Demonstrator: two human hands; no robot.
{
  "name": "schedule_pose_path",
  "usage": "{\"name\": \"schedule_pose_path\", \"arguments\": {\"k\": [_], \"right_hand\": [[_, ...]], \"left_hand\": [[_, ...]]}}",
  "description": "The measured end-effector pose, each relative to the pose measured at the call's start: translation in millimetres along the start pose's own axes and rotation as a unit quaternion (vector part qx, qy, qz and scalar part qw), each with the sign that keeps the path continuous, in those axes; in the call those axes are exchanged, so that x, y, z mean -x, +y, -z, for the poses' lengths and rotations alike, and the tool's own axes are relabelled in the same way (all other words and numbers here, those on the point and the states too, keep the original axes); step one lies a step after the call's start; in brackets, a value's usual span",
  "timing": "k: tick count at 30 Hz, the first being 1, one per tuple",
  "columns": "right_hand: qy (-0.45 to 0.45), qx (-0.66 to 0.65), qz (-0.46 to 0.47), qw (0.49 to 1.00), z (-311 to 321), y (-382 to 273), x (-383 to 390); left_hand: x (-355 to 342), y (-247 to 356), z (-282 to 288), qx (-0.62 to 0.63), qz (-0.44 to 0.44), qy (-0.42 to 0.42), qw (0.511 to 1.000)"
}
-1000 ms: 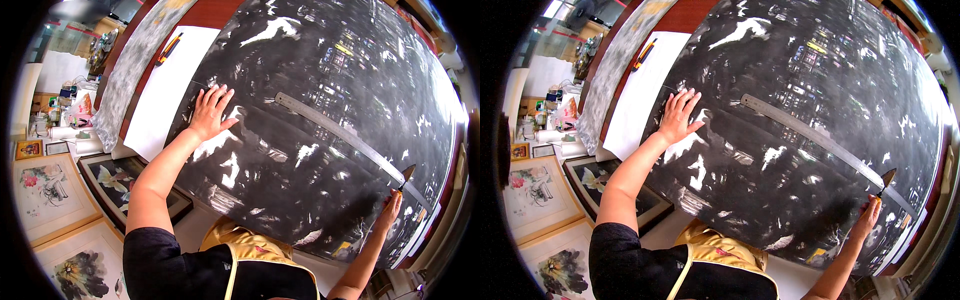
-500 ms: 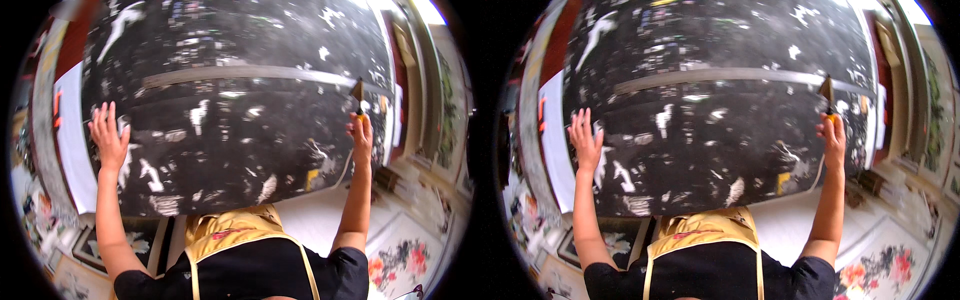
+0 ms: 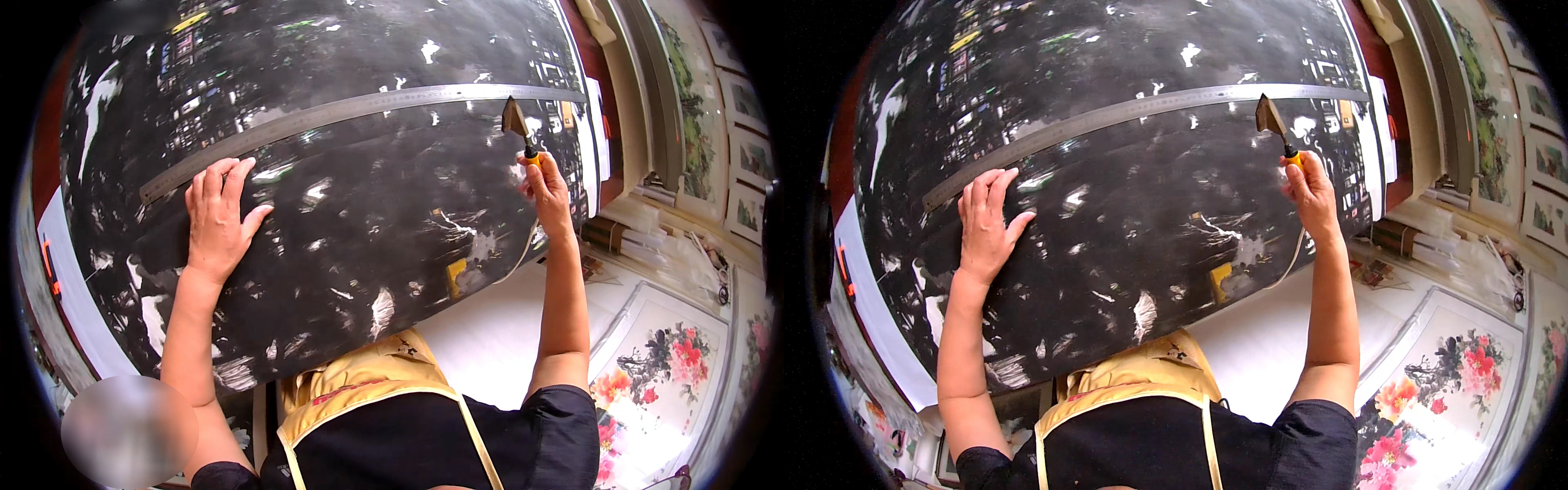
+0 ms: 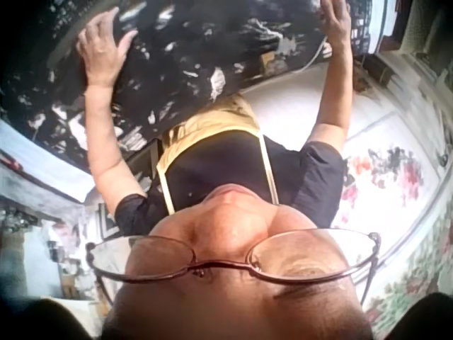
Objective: The person uses a metal ruler and a utility knife to cut a large sheet of dark, glossy material on a wooden table. They align the ruler, score the material, and peel away the cut strip. The person then repositions the remaining sheet and repeats the cutting process.
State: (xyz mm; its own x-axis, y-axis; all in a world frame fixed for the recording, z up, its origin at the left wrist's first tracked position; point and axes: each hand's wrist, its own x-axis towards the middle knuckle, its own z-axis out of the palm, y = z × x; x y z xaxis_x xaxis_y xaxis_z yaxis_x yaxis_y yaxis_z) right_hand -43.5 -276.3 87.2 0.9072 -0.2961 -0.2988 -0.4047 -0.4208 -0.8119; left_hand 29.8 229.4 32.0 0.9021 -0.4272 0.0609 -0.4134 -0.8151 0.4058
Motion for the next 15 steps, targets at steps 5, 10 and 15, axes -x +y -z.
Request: {"name": "schedule_pose_path", "arguments": {"k": [5,10,15], "right_hand": [[0.043,0.232,0.131,0.963,24,-1,-5],[0.024,0.229,0.094,0.969,33,9,-19],[-0.026,0.218,0.084,0.972,12,10,-24]], "left_hand": [[1,-2,-10,-0.032,-0.021,-0.013,0.999],[7,-7,-12,-0.045,-0.017,-0.02,0.999],[18,-18,4,-0.044,-0.008,0.018,0.999]]}}
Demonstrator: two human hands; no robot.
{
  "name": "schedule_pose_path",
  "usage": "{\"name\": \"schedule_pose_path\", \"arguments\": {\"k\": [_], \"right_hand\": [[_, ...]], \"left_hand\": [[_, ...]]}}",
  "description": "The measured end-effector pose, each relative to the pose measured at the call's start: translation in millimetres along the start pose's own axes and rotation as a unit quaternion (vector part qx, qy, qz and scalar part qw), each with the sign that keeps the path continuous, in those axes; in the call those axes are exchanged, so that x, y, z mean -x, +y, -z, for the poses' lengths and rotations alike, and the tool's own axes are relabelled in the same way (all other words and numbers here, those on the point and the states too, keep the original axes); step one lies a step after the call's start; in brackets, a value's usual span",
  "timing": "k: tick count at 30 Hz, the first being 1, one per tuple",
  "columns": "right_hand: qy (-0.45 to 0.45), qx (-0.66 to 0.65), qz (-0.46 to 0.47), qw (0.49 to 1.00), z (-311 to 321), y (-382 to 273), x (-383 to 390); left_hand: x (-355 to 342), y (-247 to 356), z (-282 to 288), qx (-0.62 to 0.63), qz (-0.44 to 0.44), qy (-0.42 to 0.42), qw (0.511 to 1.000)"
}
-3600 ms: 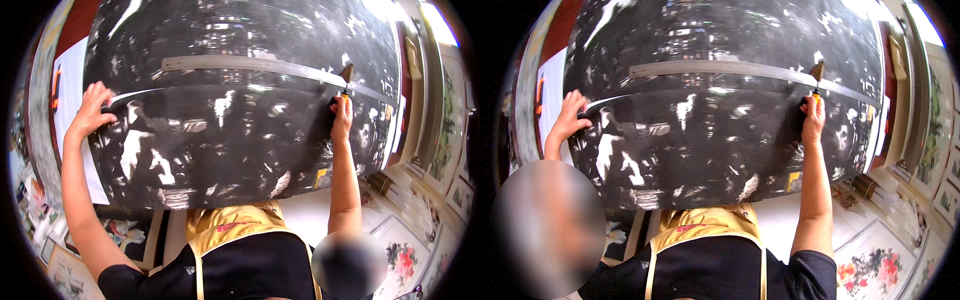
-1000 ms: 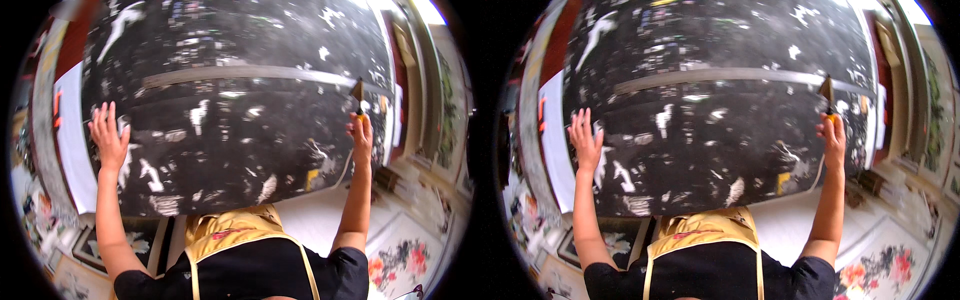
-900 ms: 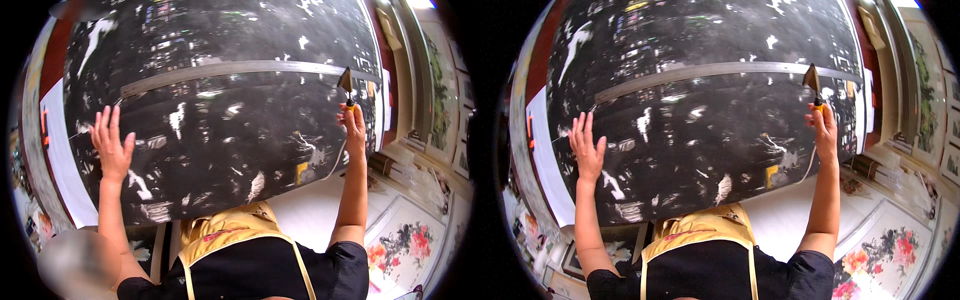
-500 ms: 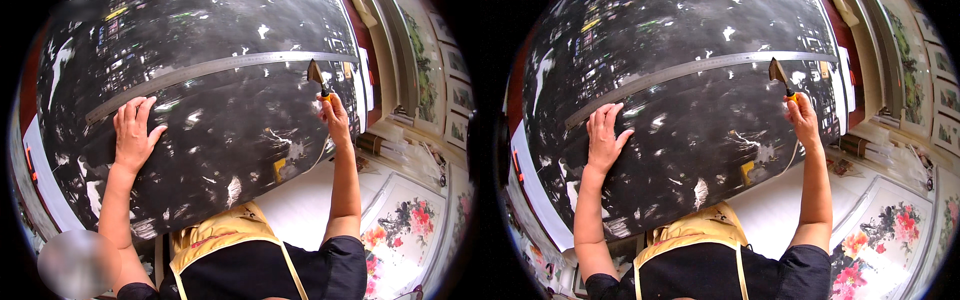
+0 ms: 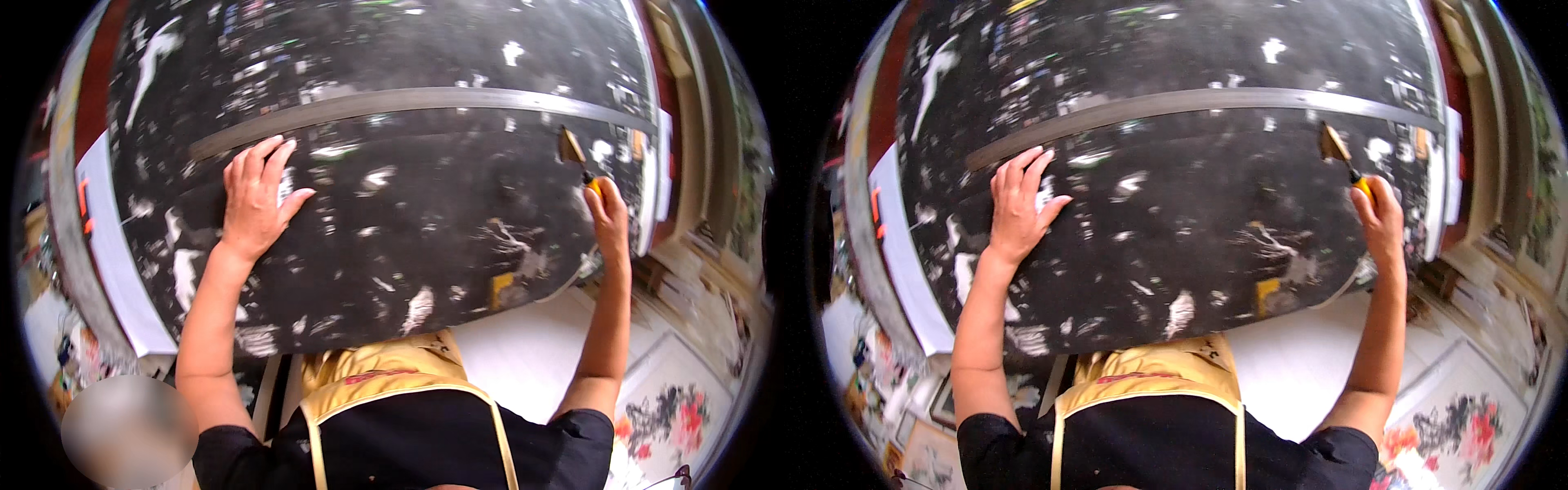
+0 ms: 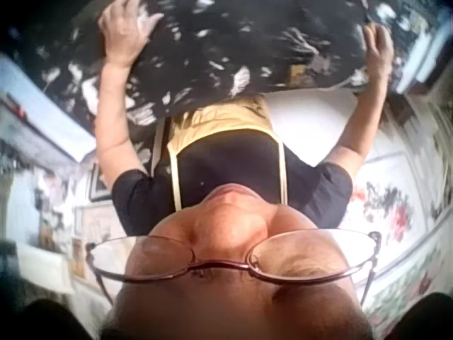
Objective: The person uses a metal ruler and a utility knife to cut a large sheet of dark, glossy material on a wooden table. They align the ruler, score the material, and peel away the cut strip. The person then repositions the remaining sheet and repeats the cutting process.
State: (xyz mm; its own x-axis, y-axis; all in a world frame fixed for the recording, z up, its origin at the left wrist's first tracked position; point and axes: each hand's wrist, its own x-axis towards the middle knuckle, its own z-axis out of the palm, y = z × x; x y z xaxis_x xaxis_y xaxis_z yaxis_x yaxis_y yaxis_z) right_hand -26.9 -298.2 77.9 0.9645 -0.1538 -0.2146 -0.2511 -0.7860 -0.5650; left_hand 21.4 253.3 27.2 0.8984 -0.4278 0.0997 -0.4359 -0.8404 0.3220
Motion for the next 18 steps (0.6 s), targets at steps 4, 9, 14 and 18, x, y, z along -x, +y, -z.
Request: {"name": "schedule_pose_path", "arguments": {"k": [4,9,14,18], "right_hand": [[-0.08,-0.167,-0.047,0.982,-34,-31,-9],[-0.099,-0.267,-0.016,0.958,-82,-51,-21],[-0.111,-0.313,-0.053,0.942,-98,-46,-25],[-0.111,-0.354,-0.064,0.926,-101,-39,-25]], "left_hand": [[12,-26,22,0.025,0.07,0.004,0.997],[9,-53,39,0.042,0.116,-0.081,0.989],[8,-64,40,0.047,0.104,-0.149,0.982],[10,-64,38,0.054,0.083,-0.121,0.988]]}}
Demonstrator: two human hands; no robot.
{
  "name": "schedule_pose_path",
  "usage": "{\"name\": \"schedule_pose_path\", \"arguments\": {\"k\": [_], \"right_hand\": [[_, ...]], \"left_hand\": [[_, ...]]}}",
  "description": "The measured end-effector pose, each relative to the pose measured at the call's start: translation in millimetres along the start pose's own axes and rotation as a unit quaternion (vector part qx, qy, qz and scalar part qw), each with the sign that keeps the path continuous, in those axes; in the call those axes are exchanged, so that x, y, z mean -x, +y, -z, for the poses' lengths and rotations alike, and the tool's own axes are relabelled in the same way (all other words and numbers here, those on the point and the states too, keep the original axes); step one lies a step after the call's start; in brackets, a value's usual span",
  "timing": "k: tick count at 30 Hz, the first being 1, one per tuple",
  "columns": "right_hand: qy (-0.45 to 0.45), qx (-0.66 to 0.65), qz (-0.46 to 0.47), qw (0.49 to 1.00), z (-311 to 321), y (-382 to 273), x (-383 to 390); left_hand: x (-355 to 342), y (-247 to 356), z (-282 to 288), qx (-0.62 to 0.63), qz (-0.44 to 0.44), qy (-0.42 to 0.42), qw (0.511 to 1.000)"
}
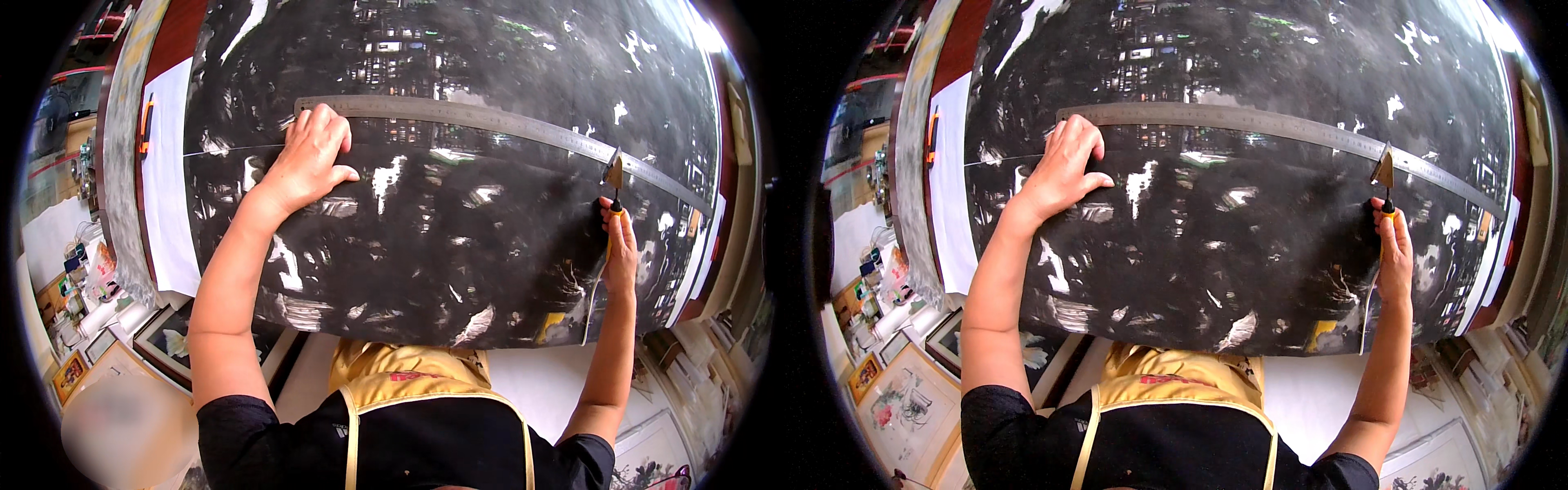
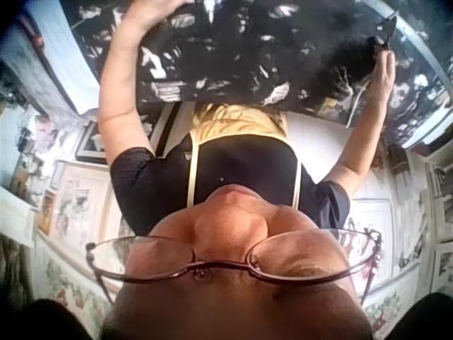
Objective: The person uses a metal ruler and a utility knife to cut a large sheet of dark, glossy material on a wooden table. They align the ruler, score the material, and peel away the cut strip. The person then repositions the remaining sheet and repeats the cutting process.
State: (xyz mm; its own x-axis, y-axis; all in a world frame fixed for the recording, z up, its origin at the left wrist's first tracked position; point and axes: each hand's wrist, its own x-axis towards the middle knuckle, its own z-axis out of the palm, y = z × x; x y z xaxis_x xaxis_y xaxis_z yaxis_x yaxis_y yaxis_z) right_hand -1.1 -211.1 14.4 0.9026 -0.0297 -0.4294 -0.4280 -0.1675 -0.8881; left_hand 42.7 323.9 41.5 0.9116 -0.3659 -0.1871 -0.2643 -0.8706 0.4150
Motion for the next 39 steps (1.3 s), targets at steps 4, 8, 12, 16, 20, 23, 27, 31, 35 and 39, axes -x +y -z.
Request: {"name": "schedule_pose_path", "arguments": {"k": [4,8,12,16,20,23,27,31,35,39], "right_hand": [[0.006,-0.028,-0.006,1.0,-4,-1,2],[0.006,-0.025,-0.003,1.0,-5,-1,1],[0.006,-0.037,-0.009,0.999,-4,0,1],[0.003,-0.043,-0.015,0.999,-3,1,1],[0.003,-0.035,-0.011,0.999,-5,-1,1],[0.009,-0.038,-0.004,0.999,-6,1,3],[0.018,-0.008,-0.009,1.0,-6,0,2],[0.002,0.004,-0.001,1.0,-10,-5,0],[0.041,-0.017,0.01,0.999,-8,-20,6],[0.041,0.23,0.039,0.972,31,-42,19]], "left_hand": [[-3,7,1,0.011,-0.012,0.023,1.0],[-8,8,11,0.003,0.0,-0.057,0.998],[-9,9,12,-0.044,-0.022,-0.041,0.998],[-3,4,9,-0.044,-0.011,-0.013,0.999],[5,9,7,-0.061,0.029,0.035,0.997],[18,24,3,-0.078,0.049,0.08,0.993],[40,45,-21,-0.083,0.011,0.135,0.987],[56,62,-40,-0.116,-0.024,0.099,0.988],[59,50,-59,-0.162,-0.042,0.091,0.982],[61,44,-67,-0.176,-0.044,0.101,0.978]]}}
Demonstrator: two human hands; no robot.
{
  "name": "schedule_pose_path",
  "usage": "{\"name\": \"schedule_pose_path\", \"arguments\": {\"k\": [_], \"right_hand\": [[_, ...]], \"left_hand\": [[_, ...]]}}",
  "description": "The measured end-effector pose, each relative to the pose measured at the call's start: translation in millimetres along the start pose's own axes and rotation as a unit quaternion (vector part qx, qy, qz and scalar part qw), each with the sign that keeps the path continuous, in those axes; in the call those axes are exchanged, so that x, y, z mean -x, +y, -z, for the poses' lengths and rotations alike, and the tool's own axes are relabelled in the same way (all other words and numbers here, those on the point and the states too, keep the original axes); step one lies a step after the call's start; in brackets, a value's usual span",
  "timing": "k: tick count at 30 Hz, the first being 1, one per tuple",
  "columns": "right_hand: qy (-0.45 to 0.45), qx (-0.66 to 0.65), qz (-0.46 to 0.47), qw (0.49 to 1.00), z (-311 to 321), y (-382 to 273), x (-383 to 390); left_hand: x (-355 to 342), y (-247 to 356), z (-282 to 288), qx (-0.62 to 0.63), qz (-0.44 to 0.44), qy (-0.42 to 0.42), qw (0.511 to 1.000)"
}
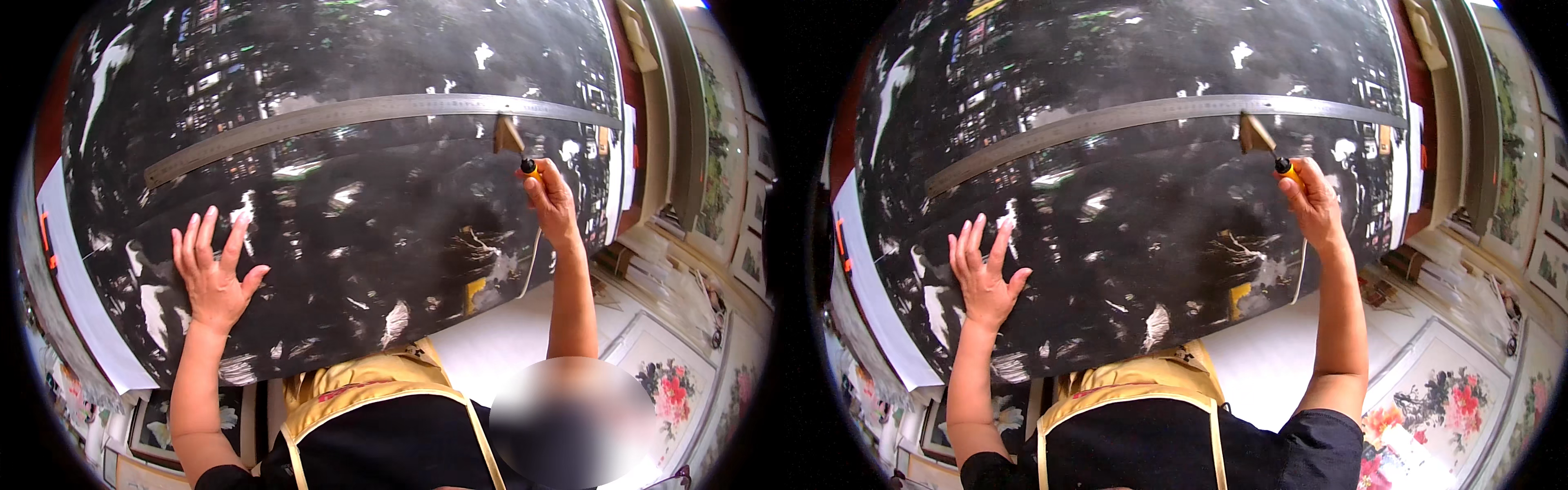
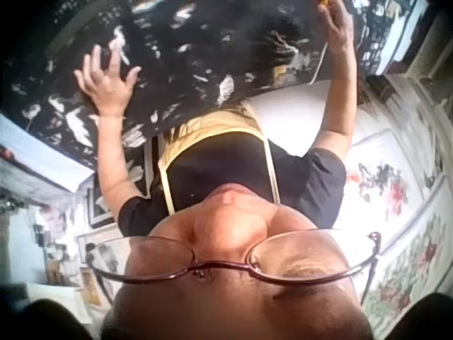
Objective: The person uses a metal ruler and a utility knife to cut a large sheet of dark, glossy material on a wooden table. They align the ruler, score the material, and peel away the cut strip. The person then repositions the remaining sheet and repeats the cutting process.
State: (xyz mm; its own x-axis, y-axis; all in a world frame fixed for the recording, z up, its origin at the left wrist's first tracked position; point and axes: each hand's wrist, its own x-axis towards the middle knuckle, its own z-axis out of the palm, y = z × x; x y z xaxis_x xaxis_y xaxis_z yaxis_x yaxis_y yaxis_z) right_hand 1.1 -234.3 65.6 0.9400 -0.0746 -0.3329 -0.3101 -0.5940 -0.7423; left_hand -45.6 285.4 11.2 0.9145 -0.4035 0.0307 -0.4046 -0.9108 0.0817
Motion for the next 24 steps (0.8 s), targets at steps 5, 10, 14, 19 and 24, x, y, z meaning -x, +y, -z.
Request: {"name": "schedule_pose_path", "arguments": {"k": [5,10,14,19,24], "right_hand": [[-0.018,0.286,0.106,0.952,39,-25,-1],[-0.025,0.287,0.142,0.947,43,-19,-16],[-0.059,0.307,0.194,0.93,38,-27,-32],[-0.076,0.335,0.228,0.911,27,-32,-50],[-0.085,0.309,0.237,0.917,15,-45,-58]], "left_hand": [[1,0,0,-0.005,0.0,-0.003,1.0],[0,-1,0,-0.001,-0.002,-0.008,1.0],[-1,-1,2,-0.002,0.003,-0.017,1.0],[-2,-1,2,0.001,0.01,-0.014,1.0],[-2,-4,3,0.019,0.023,-0.024,0.999]]}}
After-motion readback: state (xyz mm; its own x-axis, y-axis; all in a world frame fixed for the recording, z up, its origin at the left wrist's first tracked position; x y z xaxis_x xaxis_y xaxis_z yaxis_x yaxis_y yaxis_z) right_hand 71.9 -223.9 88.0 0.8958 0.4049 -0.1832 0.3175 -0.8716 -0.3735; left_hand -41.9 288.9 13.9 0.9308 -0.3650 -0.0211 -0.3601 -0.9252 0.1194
